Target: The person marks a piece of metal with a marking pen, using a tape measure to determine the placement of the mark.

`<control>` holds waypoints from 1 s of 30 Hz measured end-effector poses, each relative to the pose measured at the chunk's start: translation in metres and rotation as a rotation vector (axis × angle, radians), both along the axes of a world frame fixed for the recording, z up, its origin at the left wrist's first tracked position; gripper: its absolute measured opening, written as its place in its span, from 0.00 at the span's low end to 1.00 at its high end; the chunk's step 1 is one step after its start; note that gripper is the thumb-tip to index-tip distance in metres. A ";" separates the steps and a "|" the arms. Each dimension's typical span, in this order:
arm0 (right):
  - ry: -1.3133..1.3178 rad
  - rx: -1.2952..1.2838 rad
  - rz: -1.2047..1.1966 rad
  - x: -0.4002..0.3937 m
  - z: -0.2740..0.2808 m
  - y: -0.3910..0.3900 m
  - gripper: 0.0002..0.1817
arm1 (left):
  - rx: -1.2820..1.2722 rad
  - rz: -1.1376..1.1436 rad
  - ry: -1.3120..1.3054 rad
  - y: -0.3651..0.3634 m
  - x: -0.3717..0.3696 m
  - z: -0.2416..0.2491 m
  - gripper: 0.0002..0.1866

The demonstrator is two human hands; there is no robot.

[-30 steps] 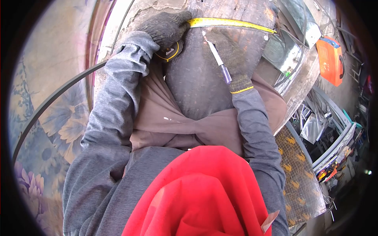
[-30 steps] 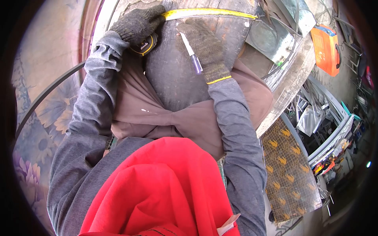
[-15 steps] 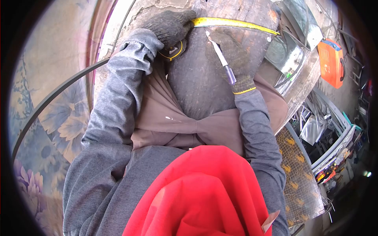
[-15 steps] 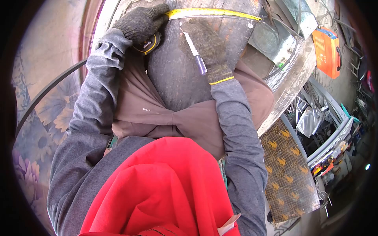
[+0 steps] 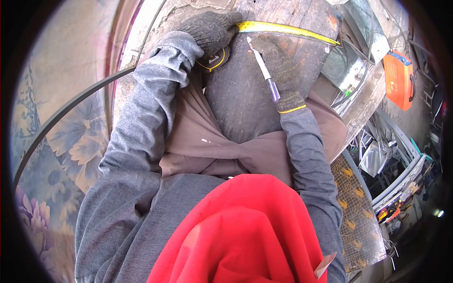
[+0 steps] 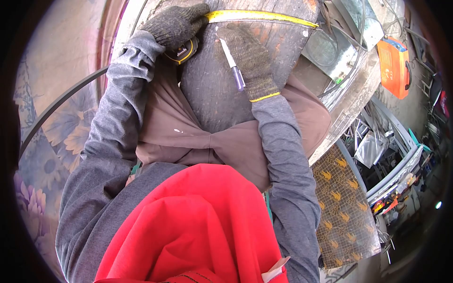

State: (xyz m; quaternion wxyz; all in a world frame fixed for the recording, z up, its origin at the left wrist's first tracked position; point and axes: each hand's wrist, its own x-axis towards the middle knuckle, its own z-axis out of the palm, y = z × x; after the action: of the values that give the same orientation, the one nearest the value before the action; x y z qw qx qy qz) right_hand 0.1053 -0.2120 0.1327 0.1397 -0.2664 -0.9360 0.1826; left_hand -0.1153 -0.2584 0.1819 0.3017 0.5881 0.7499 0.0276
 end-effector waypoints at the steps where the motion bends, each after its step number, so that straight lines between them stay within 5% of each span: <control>1: -0.001 0.000 0.000 0.000 0.000 -0.001 0.22 | 0.000 0.000 -0.001 -0.001 -0.001 -0.002 0.19; 3: -0.065 0.346 -0.048 0.000 -0.003 -0.003 0.23 | 0.071 -0.050 -0.029 -0.001 -0.006 -0.005 0.18; 6: -0.046 0.428 -0.091 0.001 -0.006 -0.007 0.24 | 0.037 -0.055 -0.011 0.000 -0.006 -0.001 0.18; 9: 0.027 0.285 -0.094 -0.001 -0.005 -0.006 0.27 | 0.027 -0.056 -0.039 0.001 -0.004 0.007 0.18; 13: -0.096 0.400 -0.033 0.007 -0.018 -0.005 0.27 | -0.008 -0.037 -0.067 0.000 -0.003 0.009 0.19; 15: -0.164 0.149 0.026 0.009 -0.019 -0.003 0.26 | 0.023 -0.039 -0.067 -0.001 -0.002 0.008 0.19; 21: 0.011 0.407 -0.074 0.004 -0.011 -0.006 0.28 | -0.010 -0.027 -0.067 0.001 0.000 0.013 0.15; 24: -0.100 0.468 -0.043 0.007 -0.020 -0.007 0.26 | 0.044 -0.028 -0.112 0.000 -0.005 0.002 0.18; 30: -0.034 0.290 0.020 0.004 0.000 0.002 0.22 | 0.038 -0.047 -0.094 0.000 -0.006 0.001 0.18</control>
State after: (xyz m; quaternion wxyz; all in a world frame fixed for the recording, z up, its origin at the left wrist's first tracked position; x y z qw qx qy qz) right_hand 0.1095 -0.2104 0.1327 0.1590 -0.2371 -0.9575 0.0421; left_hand -0.1209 -0.2585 0.1832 0.3261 0.6093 0.7201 0.0623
